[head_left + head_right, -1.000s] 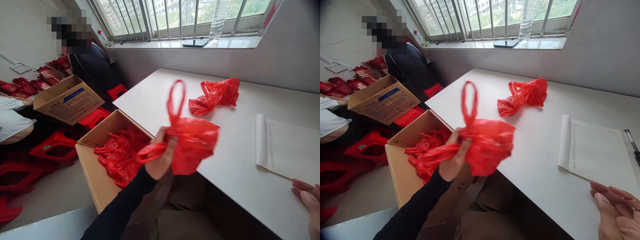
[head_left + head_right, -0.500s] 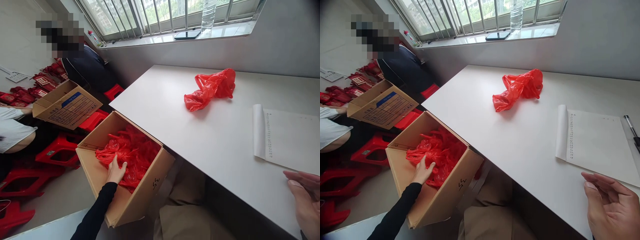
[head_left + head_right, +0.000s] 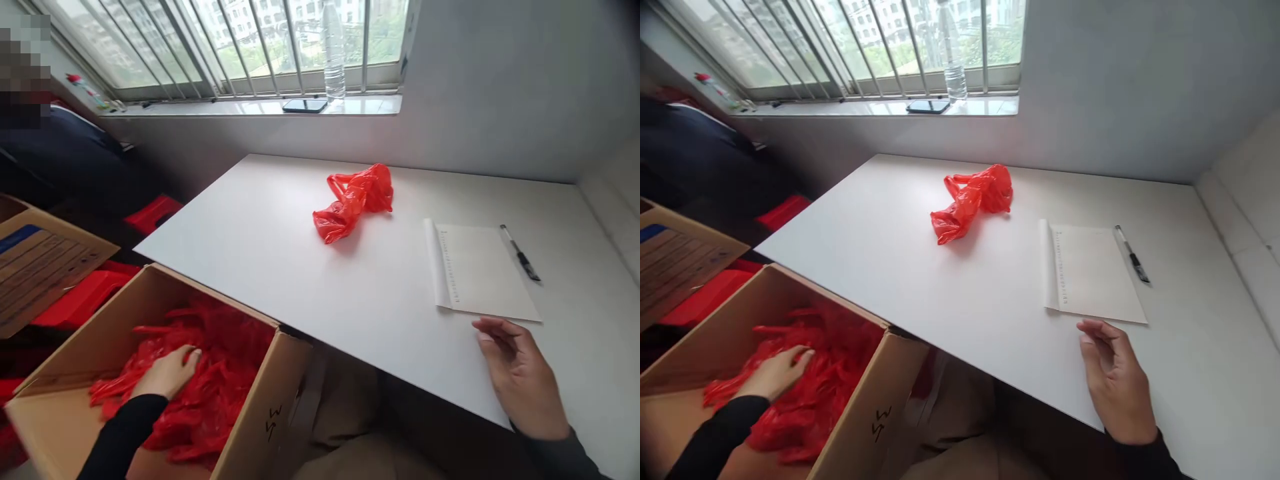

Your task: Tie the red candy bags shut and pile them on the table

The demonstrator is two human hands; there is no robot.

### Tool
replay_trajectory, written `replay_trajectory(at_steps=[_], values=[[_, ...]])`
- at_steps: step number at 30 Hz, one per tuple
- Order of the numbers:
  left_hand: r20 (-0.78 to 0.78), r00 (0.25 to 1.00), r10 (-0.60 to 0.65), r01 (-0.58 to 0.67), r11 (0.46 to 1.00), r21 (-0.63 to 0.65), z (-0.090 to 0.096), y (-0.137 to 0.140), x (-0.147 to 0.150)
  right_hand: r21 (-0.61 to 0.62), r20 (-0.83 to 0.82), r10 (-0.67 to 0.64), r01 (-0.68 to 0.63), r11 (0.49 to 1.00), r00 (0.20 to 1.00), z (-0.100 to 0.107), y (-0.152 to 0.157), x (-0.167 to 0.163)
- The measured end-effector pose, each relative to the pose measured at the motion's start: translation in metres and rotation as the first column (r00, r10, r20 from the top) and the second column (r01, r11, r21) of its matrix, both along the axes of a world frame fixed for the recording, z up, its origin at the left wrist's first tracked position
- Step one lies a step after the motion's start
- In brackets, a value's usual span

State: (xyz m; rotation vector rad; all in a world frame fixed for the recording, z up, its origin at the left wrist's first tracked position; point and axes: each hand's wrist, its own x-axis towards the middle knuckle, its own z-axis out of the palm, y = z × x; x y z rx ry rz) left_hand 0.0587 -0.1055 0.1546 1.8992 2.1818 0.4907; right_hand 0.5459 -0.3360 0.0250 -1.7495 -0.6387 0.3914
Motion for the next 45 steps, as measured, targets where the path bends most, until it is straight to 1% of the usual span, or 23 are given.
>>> replay_trajectory(at_steps=[1,3,4,5,6,8,10,12,14,16,18,23,25,27,30,32,35,36,38,40,41,42,45], values=[[0.035,0.999,-0.032,0.033,0.999,-0.023,0.010,0.007,0.014,-0.013,0.002,0.006,-0.006,1.000,1.000,0.003,0.002,0.000],[0.157,0.976,-0.154,0.160,0.987,-0.031,0.027,0.018,0.057,-0.045,0.007,0.003,-0.003,0.999,1.000,0.005,0.004,0.000],[0.269,0.928,-0.259,0.275,0.961,-0.021,0.032,0.021,0.084,-0.055,0.014,-0.003,0.003,0.998,1.000,0.005,0.005,0.000],[0.354,0.860,-0.368,0.397,0.918,-0.010,0.035,0.024,0.114,-0.063,0.024,-0.003,0.004,0.998,1.000,0.005,0.005,0.001],[0.387,0.809,-0.443,0.476,0.879,0.011,0.035,0.028,0.146,-0.066,0.036,-0.002,0.004,0.998,0.999,0.003,0.006,0.001],[0.370,0.744,-0.556,0.567,0.819,0.090,0.028,0.041,0.208,-0.058,0.053,0.004,-0.001,0.998,0.999,0.000,0.006,0.003],[0.291,0.726,-0.623,0.592,0.782,0.195,0.014,0.058,0.259,-0.045,0.060,0.016,-0.013,0.999,0.998,-0.004,0.007,0.006],[0.215,0.729,-0.650,0.599,0.757,0.259,0.000,0.077,0.294,-0.033,0.067,0.036,-0.034,0.999,0.997,-0.006,0.007,0.009],[0.162,0.733,-0.661,0.609,0.743,0.279,-0.012,0.088,0.314,-0.025,0.082,0.054,-0.052,0.998,0.995,-0.007,0.007,0.011],[0.127,0.721,-0.681,0.631,0.722,0.284,-0.020,0.086,0.321,-0.009,0.098,0.053,-0.052,0.999,0.994,-0.006,0.008,0.012],[0.106,0.691,-0.715,0.666,0.687,0.290,-0.024,0.071,0.320,0.005,0.107,0.046,-0.047,0.999,0.993,-0.004,0.009,0.012],[0.131,0.587,-0.799,0.745,0.596,0.300,-0.026,-0.005,0.296,0.031,0.122,0.071,-0.075,0.997,0.990,0.007,0.011,0.007],[0.161,0.543,-0.824,0.768,0.565,0.301,-0.025,-0.034,0.286,0.076,0.106,0.132,-0.140,0.987,0.986,0.015,0.013,0.003],[0.194,0.495,-0.847,0.782,0.532,0.324,-0.024,-0.055,0.278,0.136,0.120,0.225,-0.240,0.961,0.967,0.025,0.018,-0.002],[0.222,0.430,-0.875,0.792,0.483,0.372,-0.020,-0.071,0.270,0.182,0.204,0.364,-0.401,0.898,0.909,0.044,0.031,-0.011],[0.224,0.404,-0.887,0.809,0.461,0.366,-0.018,-0.074,0.267,0.188,0.252,0.421,-0.471,0.862,0.871,0.056,0.043,-0.015],[0.268,0.382,-0.884,0.841,0.453,0.296,-0.014,-0.075,0.265,0.165,0.315,0.477,-0.542,0.824,0.821,0.069,0.063,-0.016],[0.298,0.385,-0.874,0.846,0.463,0.265,-0.013,-0.074,0.264,0.148,0.332,0.490,-0.557,0.817,0.806,0.071,0.069,-0.016],[0.380,0.430,-0.819,0.826,0.527,0.201,-0.013,-0.074,0.265,0.119,0.346,0.502,-0.568,0.815,0.793,0.075,0.077,-0.016],[0.433,0.493,-0.755,0.786,0.600,0.151,-0.014,-0.073,0.268,0.125,0.327,0.497,-0.558,0.820,0.804,0.078,0.080,-0.017],[0.426,0.513,-0.745,0.774,0.616,0.145,-0.015,-0.073,0.270,0.140,0.308,0.495,-0.554,0.821,0.812,0.079,0.079,-0.018],[0.393,0.522,-0.757,0.776,0.613,0.149,-0.016,-0.073,0.273,0.156,0.290,0.496,-0.552,0.819,0.818,0.080,0.077,-0.019],[0.204,0.491,-0.847,0.832,0.525,0.178,-0.021,-0.072,0.280,0.179,0.256,0.499,-0.547,0.818,0.828,0.082,0.066,-0.022]])
